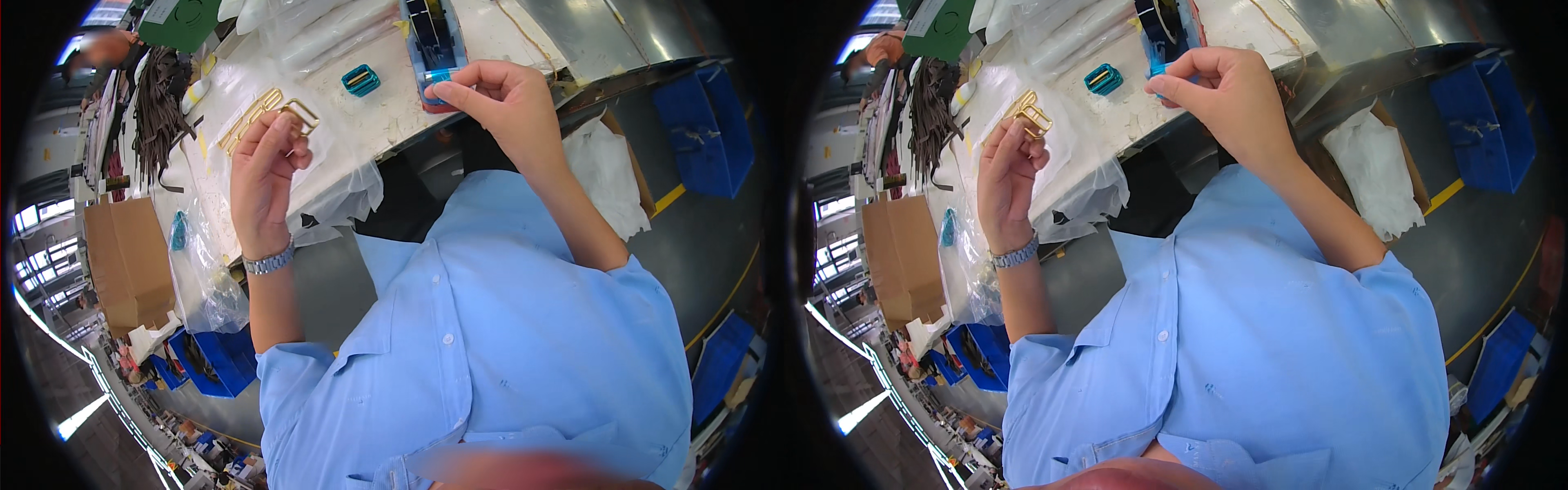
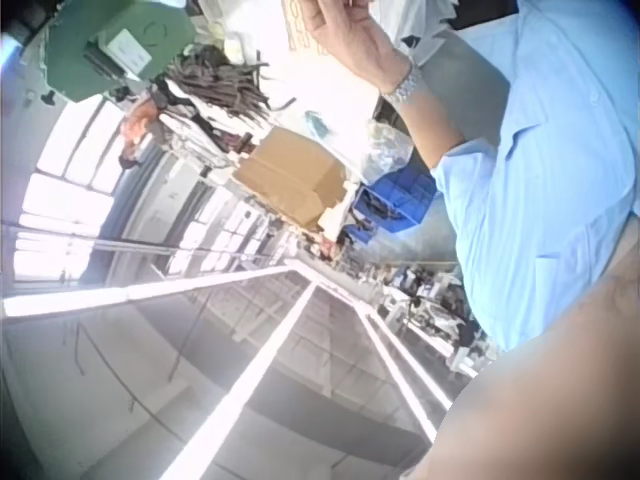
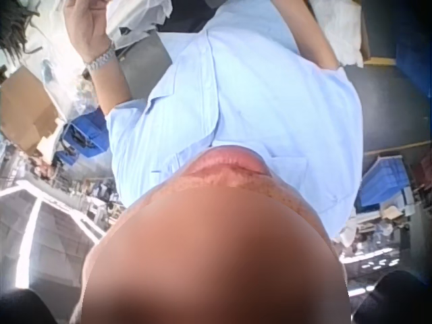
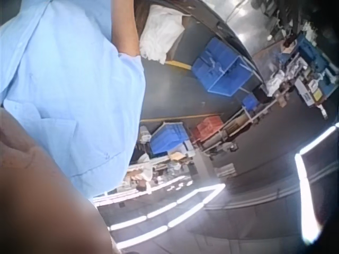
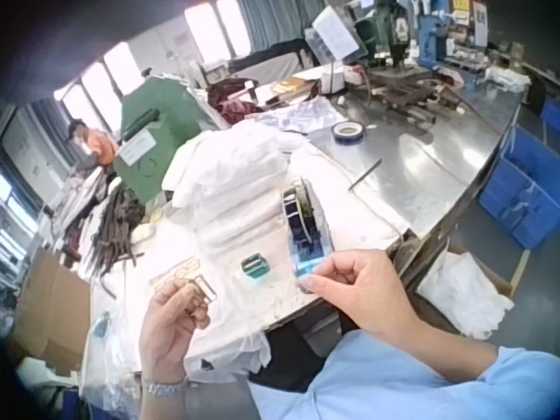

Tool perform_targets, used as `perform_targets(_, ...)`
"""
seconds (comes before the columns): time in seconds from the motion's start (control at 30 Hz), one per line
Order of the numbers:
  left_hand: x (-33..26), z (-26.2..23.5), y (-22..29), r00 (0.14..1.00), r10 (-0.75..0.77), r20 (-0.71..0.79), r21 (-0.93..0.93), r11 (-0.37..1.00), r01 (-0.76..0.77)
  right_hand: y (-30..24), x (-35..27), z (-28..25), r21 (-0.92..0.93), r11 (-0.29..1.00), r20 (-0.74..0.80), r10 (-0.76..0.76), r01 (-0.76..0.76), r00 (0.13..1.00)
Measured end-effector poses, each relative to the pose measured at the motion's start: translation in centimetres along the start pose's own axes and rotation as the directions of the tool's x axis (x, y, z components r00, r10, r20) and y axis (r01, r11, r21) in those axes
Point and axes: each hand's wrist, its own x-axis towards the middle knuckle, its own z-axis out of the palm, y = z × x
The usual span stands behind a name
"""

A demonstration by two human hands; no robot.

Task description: Applying blue protective tape to metal buckles at a hardware assembly station.

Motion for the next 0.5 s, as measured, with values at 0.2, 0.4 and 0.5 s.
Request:
perform_targets(0.2, -2.5, 8.7, -4.7, 0.989, -0.137, 0.063, 0.078, 0.988, 0.132, 1.7, -5.4, 0.6, 0.197, 0.928, 0.161, 0.288, -0.317, 0.944)
perform_targets(0.4, -1.8, 10.8, -6.3, 0.991, -0.131, 0.042, 0.126, 0.984, 0.125, 2.6, -5.9, 0.3, 0.243, 0.920, 0.173, 0.269, -0.306, 0.947)
perform_targets(0.5, -1.4, 11.3, -6.1, 0.991, -0.129, 0.031, 0.166, 0.979, 0.122, 2.5, -6.2, 0.4, 0.292, 0.904, 0.193, 0.265, -0.313, 0.945)
